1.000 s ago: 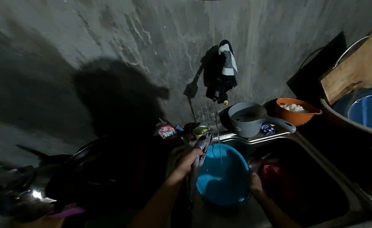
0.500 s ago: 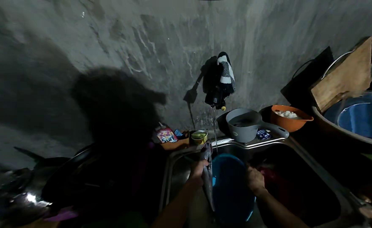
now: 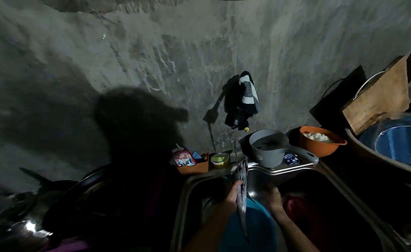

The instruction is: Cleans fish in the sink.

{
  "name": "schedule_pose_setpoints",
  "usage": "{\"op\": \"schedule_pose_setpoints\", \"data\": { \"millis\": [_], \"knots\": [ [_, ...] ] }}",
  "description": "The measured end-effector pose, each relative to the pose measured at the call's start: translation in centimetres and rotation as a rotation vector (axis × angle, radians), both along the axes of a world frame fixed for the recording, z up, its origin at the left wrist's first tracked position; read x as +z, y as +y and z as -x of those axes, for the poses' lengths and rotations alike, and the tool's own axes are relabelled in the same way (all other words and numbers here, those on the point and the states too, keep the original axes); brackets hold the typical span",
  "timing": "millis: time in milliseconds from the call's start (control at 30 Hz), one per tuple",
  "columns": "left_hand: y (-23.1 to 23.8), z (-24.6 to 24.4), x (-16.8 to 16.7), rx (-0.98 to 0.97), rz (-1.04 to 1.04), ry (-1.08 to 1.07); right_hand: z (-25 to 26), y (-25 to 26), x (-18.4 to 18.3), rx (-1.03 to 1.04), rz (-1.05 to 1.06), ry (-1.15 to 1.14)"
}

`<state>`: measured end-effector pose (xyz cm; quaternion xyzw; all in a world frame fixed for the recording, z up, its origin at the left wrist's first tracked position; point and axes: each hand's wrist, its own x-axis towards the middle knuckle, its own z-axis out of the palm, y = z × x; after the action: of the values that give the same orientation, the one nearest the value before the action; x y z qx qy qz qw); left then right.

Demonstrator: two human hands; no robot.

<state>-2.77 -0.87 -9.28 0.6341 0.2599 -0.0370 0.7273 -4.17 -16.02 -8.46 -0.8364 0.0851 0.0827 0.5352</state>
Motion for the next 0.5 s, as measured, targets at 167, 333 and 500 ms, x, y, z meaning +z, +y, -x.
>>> {"op": "schedule_pose_setpoints", "data": {
  "millis": [167, 333, 500],
  "knots": [
    [-0.2, -0.1, -0.4, -0.005, 0.009, -0.035, -2.7, 3.0, 7.1, -0.109, -0.754, -0.042],
    [0.2, 1.3, -0.7, -0.05, 0.087, -0.082, -5.6, 6.1, 10.5, 0.119, -0.965, 0.3],
    [0.8, 1.9, 0.2, -0.033, 0.128, -0.091, -5.6, 7.5, 14.5, 0.509, -0.235, 0.231]
  ]
}}
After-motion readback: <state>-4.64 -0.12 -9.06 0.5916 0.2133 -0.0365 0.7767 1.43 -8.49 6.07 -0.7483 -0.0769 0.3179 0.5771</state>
